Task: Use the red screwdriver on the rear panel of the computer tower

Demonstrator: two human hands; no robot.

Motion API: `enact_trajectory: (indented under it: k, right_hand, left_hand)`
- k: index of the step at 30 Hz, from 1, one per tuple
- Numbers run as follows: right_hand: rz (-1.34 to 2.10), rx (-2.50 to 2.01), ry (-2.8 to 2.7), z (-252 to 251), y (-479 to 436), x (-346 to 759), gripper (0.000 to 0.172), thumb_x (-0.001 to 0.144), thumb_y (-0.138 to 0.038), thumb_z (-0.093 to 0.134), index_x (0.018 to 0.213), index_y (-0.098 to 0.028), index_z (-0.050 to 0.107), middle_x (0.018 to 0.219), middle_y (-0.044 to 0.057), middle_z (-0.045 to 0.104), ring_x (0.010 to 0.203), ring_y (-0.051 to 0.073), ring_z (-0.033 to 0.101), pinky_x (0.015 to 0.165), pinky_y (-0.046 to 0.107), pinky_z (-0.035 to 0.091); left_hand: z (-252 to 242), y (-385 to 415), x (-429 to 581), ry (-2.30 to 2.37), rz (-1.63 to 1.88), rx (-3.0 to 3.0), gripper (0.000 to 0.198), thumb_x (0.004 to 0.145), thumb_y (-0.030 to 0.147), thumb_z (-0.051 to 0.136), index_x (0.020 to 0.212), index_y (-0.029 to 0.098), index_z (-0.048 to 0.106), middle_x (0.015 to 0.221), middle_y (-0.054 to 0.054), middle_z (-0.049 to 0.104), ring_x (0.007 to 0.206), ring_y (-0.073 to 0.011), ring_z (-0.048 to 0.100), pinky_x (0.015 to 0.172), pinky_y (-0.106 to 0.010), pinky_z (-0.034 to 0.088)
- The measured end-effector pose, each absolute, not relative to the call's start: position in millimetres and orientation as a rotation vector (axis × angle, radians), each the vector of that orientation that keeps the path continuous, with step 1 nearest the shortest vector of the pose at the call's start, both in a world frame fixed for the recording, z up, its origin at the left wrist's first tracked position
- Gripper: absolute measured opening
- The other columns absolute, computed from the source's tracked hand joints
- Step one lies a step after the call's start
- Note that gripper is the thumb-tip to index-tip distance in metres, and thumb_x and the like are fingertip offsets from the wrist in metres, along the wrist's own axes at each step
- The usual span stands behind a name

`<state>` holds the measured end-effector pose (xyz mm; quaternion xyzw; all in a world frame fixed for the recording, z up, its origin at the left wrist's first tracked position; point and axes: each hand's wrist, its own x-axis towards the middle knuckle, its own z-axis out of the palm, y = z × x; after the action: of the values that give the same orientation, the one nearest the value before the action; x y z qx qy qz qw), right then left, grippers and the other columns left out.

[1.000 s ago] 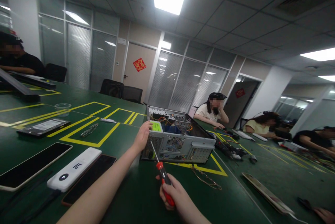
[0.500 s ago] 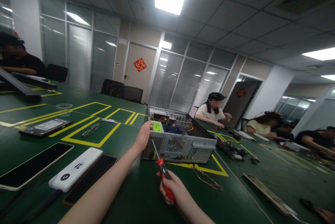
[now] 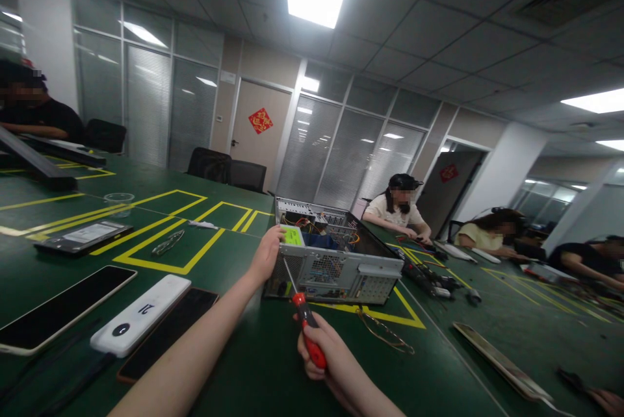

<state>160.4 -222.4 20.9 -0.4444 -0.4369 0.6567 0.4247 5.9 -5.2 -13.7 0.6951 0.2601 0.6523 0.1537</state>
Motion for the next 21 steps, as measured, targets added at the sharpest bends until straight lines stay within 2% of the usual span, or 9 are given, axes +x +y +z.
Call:
enact_trajectory:
  k: [3, 6, 8, 10, 12, 14, 17, 19, 21]
  right_hand:
    - [1.73, -1.008, -0.929, 26, -224, 159, 0.043, 0.074, -0.053, 0.078, 0.084, -0.02, 0.052, 0.054, -0.008, 0.054, 0.039, 0.002, 0.023, 0.045, 0.021, 0.011]
    - [1.907, -0.933, -0.734, 36, -227, 155, 0.042, 0.082, -0.051, 0.073, 0.072, -0.014, 0.057, 0.054, -0.005, 0.053, 0.04, 0.001, 0.026, 0.044, 0.018, 0.018]
    - [1.948, -0.901, -0.6, 45, -229, 149, 0.039, 0.089, -0.048, 0.067, 0.078, -0.011, 0.062, 0.062, -0.003, 0.06, 0.041, 0.001, 0.03, 0.044, 0.017, 0.024]
    - [1.975, -0.892, -0.487, 53, -232, 141, 0.036, 0.096, -0.044, 0.058, 0.088, -0.01, 0.064, 0.073, 0.001, 0.067, 0.043, 0.004, 0.042, 0.047, 0.017, 0.033]
    - [2.036, -0.912, -0.402, 57, -233, 134, 0.039, 0.103, -0.041, 0.042, 0.099, -0.009, 0.065, 0.076, 0.004, 0.068, 0.05, 0.009, 0.055, 0.053, 0.021, 0.042]
    - [2.085, -0.939, -0.349, 57, -233, 130, 0.044, 0.106, -0.036, 0.03, 0.107, -0.008, 0.064, 0.074, 0.006, 0.068, 0.056, 0.013, 0.062, 0.055, 0.023, 0.046]
    - [2.07, -0.949, -0.315, 52, -231, 130, 0.045, 0.106, -0.038, 0.029, 0.105, -0.009, 0.063, 0.071, 0.006, 0.067, 0.052, 0.013, 0.059, 0.045, 0.019, 0.038]
    - [1.999, -0.942, -0.283, 47, -231, 131, 0.041, 0.106, -0.038, 0.035, 0.093, -0.01, 0.063, 0.067, 0.005, 0.065, 0.046, 0.009, 0.051, 0.039, 0.015, 0.028]
    - [1.908, -0.937, -0.239, 44, -232, 133, 0.036, 0.106, -0.03, 0.039, 0.082, -0.011, 0.059, 0.064, 0.003, 0.063, 0.041, 0.004, 0.042, 0.037, 0.012, 0.022]
  left_hand:
    - [-14, -5, 6, 0.732, 1.878, 1.992, 0.047, 0.104, 0.05, 0.027, 0.099, 0.021, 0.064, 0.124, -0.012, 0.067, 0.133, -0.0262, 0.054, 0.117, -0.049, 0.04]
    - [-14, -3, 7, 0.728, 1.893, 1.986, 0.048, 0.103, 0.05, 0.027, 0.099, 0.02, 0.064, 0.123, -0.012, 0.067, 0.132, -0.0263, 0.055, 0.117, -0.049, 0.041]
    - [-15, -3, 8, 0.724, 1.91, 1.982, 0.047, 0.103, 0.05, 0.028, 0.098, 0.02, 0.064, 0.122, -0.012, 0.068, 0.131, -0.0262, 0.055, 0.117, -0.05, 0.041]
    - [-15, -2, 8, 0.717, 1.92, 1.984, 0.046, 0.103, 0.048, 0.029, 0.098, 0.02, 0.064, 0.121, -0.012, 0.068, 0.131, -0.026, 0.056, 0.117, -0.049, 0.041]
    - [-15, -3, 8, 0.713, 1.922, 1.988, 0.044, 0.104, 0.045, 0.029, 0.097, 0.02, 0.064, 0.121, -0.012, 0.069, 0.131, -0.0259, 0.056, 0.116, -0.049, 0.041]
    - [-15, -3, 7, 0.712, 1.926, 1.99, 0.043, 0.104, 0.043, 0.029, 0.098, 0.02, 0.064, 0.121, -0.012, 0.069, 0.131, -0.0258, 0.056, 0.116, -0.049, 0.042]
    - [-16, -4, 7, 0.713, 1.929, 1.991, 0.042, 0.104, 0.042, 0.029, 0.099, 0.02, 0.065, 0.122, -0.012, 0.069, 0.132, -0.0258, 0.056, 0.117, -0.049, 0.041]
    - [-16, -4, 6, 0.712, 1.922, 1.994, 0.041, 0.104, 0.041, 0.03, 0.099, 0.02, 0.065, 0.123, -0.012, 0.069, 0.132, -0.0259, 0.055, 0.117, -0.049, 0.041]
    - [-16, -4, 6, 0.712, 1.914, 1.991, 0.04, 0.103, 0.041, 0.031, 0.1, 0.02, 0.065, 0.123, -0.012, 0.069, 0.132, -0.026, 0.055, 0.117, -0.049, 0.041]
